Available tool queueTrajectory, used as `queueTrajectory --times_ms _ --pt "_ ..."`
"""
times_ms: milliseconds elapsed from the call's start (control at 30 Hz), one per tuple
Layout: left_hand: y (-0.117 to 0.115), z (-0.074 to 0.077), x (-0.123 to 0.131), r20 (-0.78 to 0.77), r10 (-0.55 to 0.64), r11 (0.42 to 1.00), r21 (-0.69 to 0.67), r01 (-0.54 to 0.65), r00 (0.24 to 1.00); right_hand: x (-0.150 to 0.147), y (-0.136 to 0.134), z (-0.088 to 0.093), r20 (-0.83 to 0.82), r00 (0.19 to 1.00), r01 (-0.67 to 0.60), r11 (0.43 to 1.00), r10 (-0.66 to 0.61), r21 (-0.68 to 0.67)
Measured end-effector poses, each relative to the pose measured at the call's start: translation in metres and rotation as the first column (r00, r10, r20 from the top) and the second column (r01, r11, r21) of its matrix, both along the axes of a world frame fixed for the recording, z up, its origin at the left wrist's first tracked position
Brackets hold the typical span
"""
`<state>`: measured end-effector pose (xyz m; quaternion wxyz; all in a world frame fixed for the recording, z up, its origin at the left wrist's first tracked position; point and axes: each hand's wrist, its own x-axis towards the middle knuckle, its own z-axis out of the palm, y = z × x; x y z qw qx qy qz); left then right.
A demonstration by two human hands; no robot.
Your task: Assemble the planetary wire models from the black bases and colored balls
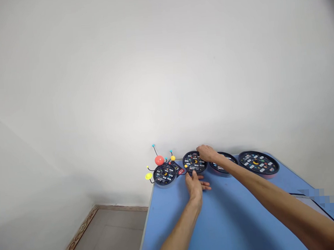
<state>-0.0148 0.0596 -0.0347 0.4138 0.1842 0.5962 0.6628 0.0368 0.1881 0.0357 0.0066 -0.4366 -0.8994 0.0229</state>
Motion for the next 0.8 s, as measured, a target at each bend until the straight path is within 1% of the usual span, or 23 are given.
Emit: queueTrajectory --times_ms 100,200,300,367,467,600,700,800 --pt "-0.005 0.007 0.009 -0.002 -0.02 1.0 0.022 0.02 1.0 0.015 -0.009 0.013 0.009 1.0 0.011 1.0 -0.011 0.022" --pt "-0.015 0.016 0.021 -0.009 -0.054 0.998 0.044 0.054 0.999 0.034 -0.023 0.027 0.006 1.0 0.021 0.999 -0.022 0.045" --pt "-0.035 0.025 0.033 -0.03 -0.101 0.992 0.077 0.103 0.994 0.053 -0.043 0.037 -0.01 1.0 0.029 0.997 -0.029 0.067" --pt "-0.056 0.027 0.039 -0.034 -0.14 0.985 0.095 0.142 0.99 0.063 -0.061 0.039 -0.018 0.999 0.033 0.997 -0.031 0.074" --pt "-0.096 0.022 0.042 -0.034 -0.206 0.973 0.096 0.208 0.978 0.075 -0.094 0.029 -0.019 1.0 0.023 0.998 -0.022 0.058" --pt "-0.148 0.004 0.037 -0.011 -0.262 0.965 -0.018 0.262 0.965 0.085 -0.14 0.002 -0.015 1.0 0.002 1.0 -0.002 -0.012" --pt "-0.171 -0.004 0.03 -0.004 -0.275 0.958 -0.089 0.273 0.962 0.085 -0.165 -0.017 -0.03 0.999 0.012 0.998 -0.014 -0.066" --pt "-0.182 -0.005 0.022 -0.014 -0.288 0.95 -0.129 0.284 0.957 0.082 -0.178 -0.027 -0.048 0.998 0.043 0.993 -0.049 -0.109"
